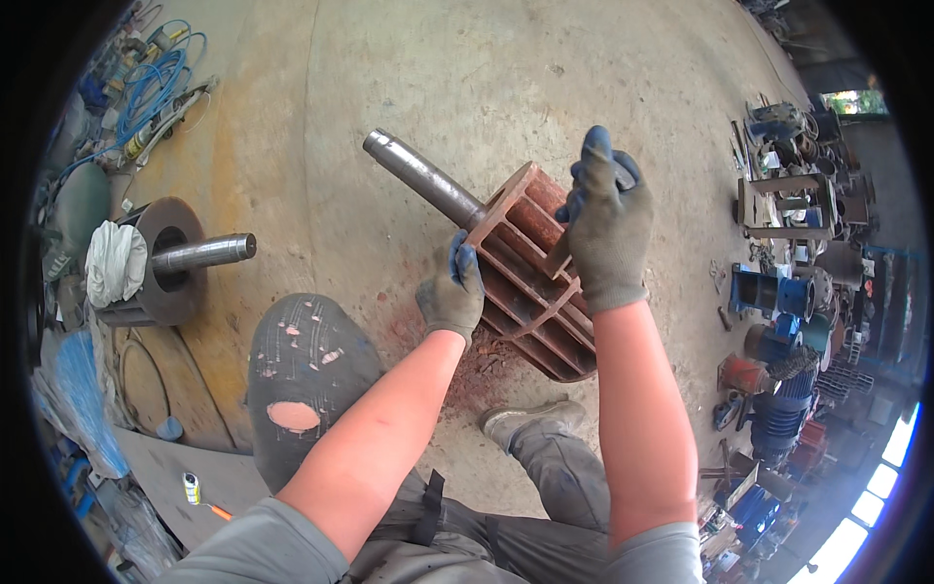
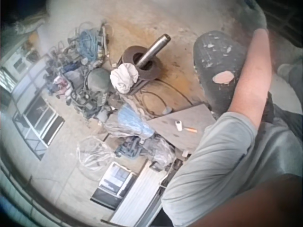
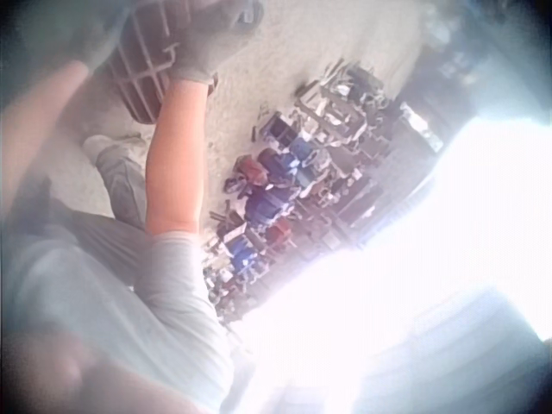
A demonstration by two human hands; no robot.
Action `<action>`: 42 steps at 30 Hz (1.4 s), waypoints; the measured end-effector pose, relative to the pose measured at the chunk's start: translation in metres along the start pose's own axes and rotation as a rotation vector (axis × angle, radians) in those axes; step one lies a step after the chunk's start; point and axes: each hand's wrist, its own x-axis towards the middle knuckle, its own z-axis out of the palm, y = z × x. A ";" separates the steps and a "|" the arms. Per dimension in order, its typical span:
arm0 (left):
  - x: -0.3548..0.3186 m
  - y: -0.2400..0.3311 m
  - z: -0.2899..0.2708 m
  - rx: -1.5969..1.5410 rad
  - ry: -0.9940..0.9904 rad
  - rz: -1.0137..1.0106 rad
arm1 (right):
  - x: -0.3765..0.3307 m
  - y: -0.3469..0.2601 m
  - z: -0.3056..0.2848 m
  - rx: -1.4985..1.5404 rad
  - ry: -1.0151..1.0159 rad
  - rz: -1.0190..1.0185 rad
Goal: The person kneels on the workshop floor and repeatedly scrubs a large rusty cylindrical metal part with a wire brush, rotating it to clean different sections. The person wears gloves and uses a handheld wire brush to remove rust from the surface.
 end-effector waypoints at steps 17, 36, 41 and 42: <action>-0.005 -0.003 -0.006 0.007 -0.096 -0.080 | -0.024 -0.009 -0.014 0.267 -0.151 0.168; -0.008 -0.010 -0.001 0.062 -0.056 -0.047 | -0.054 0.002 -0.002 -0.155 -0.511 -0.011; -0.002 -0.008 -0.009 -0.140 -0.096 0.144 | -0.088 -0.055 0.025 -0.168 -0.763 -0.445; -0.001 -0.009 -0.013 -0.209 -0.113 0.191 | -0.095 -0.067 0.033 -0.239 -0.795 -0.529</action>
